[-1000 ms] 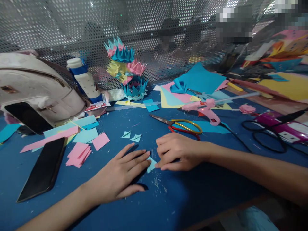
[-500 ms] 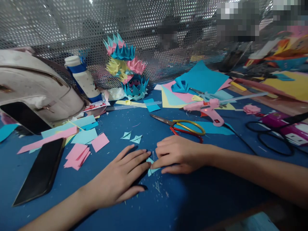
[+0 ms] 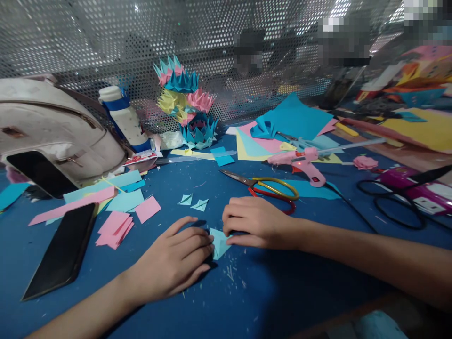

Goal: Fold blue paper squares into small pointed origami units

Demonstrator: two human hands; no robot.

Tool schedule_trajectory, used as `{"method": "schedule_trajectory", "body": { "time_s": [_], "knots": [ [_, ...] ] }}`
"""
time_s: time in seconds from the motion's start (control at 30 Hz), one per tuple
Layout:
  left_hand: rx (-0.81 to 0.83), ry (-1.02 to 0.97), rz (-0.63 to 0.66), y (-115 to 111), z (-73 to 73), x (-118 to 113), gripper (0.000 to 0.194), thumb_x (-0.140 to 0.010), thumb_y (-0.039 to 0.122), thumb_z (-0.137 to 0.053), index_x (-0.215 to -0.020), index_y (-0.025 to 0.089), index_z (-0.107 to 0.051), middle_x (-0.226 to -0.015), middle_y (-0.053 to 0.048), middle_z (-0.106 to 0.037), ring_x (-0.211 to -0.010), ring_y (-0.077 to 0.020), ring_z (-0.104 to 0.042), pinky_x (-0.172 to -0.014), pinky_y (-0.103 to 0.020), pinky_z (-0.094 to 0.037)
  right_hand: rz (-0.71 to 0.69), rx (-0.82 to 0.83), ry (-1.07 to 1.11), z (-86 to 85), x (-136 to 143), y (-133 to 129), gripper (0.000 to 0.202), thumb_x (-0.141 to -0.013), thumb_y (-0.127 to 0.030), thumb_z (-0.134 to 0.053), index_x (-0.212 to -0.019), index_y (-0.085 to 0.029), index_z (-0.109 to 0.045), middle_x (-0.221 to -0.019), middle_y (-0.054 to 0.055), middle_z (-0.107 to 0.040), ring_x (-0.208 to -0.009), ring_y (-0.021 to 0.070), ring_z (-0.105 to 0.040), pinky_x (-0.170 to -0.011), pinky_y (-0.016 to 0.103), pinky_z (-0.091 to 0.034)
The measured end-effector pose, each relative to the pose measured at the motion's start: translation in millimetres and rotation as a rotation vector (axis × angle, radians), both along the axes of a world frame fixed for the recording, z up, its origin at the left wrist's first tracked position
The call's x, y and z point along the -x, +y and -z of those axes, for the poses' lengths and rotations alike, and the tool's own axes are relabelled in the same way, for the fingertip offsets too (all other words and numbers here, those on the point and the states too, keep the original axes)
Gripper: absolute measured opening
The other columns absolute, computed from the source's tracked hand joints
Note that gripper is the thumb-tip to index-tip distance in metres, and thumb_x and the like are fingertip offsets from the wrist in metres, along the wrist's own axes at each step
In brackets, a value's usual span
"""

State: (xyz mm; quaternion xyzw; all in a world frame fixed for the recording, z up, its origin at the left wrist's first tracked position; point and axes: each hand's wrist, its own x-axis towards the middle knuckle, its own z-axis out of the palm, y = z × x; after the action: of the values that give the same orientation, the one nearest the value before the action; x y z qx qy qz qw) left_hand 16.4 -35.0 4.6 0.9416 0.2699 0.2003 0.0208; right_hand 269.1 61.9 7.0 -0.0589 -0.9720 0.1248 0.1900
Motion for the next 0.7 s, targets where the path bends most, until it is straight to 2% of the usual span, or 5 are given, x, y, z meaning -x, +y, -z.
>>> {"method": "schedule_trajectory", "body": {
  "time_s": [0.13,0.27,0.33,0.5,0.7],
  "knots": [
    [0.053,0.039,-0.02,2,-2.1,-2,0.032,-0.106,0.029,-0.038,-0.127,0.013,-0.056,-0.119,-0.012,-0.067,-0.113,-0.0233,-0.062,-0.116,-0.049,-0.035,-0.027,0.054,-0.031,2.1,4,-4,0.027,-0.095,-0.042,-0.063,-0.102,-0.016,-0.065,-0.099,0.006,-0.063,-0.084,0.0171,-0.049,-0.076,0.03,-0.038],
    [0.188,0.084,-0.056,3,-4.5,-3,0.029,-0.105,0.027,-0.038,-0.128,0.016,-0.051,-0.13,-0.012,-0.061,-0.123,-0.0238,-0.055,-0.119,-0.05,-0.028,-0.132,0.079,-0.007,0.8,4,-3,0.013,-0.098,-0.029,-0.06,-0.096,-0.018,-0.067,-0.095,0.004,-0.065,-0.086,0.0157,-0.051,-0.079,0.029,-0.038],
    [0.221,0.083,-0.062,3,-5.3,-3,0.023,-0.104,0.024,-0.039,-0.123,0.018,-0.051,-0.131,-0.011,-0.06,-0.123,-0.0219,-0.055,-0.12,-0.047,-0.026,-0.194,0.059,0.017,-1.0,2,-2,0.013,-0.099,-0.026,-0.059,-0.095,-0.018,-0.068,-0.094,0.003,-0.068,-0.089,0.0149,-0.054,-0.081,0.029,-0.038],
    [0.229,0.067,-0.068,2,-6.7,-2,0.017,-0.103,0.02,-0.038,-0.113,0.02,-0.051,-0.128,-0.009,-0.063,-0.119,-0.0202,-0.058,-0.119,-0.046,-0.025,-0.236,-0.099,0.056,-6.0,-4,2,0.024,-0.099,-0.038,-0.059,-0.09,-0.02,-0.07,-0.09,0.001,-0.073,-0.089,0.015,-0.058,-0.075,0.031,-0.036],
    [0.213,0.074,-0.051,2,-8.0,-3,0.03,-0.101,0.018,-0.04,-0.13,0.02,-0.049,-0.123,-0.009,-0.062,-0.113,-0.0214,-0.058,-0.118,-0.047,-0.023,-0.184,-0.309,0.011,-9.5,-7,2,0.031,-0.102,-0.041,-0.053,-0.086,-0.019,-0.067,-0.079,0.0,-0.069,-0.086,0.0146,-0.057,-0.07,0.032,-0.035]
  ]
}}
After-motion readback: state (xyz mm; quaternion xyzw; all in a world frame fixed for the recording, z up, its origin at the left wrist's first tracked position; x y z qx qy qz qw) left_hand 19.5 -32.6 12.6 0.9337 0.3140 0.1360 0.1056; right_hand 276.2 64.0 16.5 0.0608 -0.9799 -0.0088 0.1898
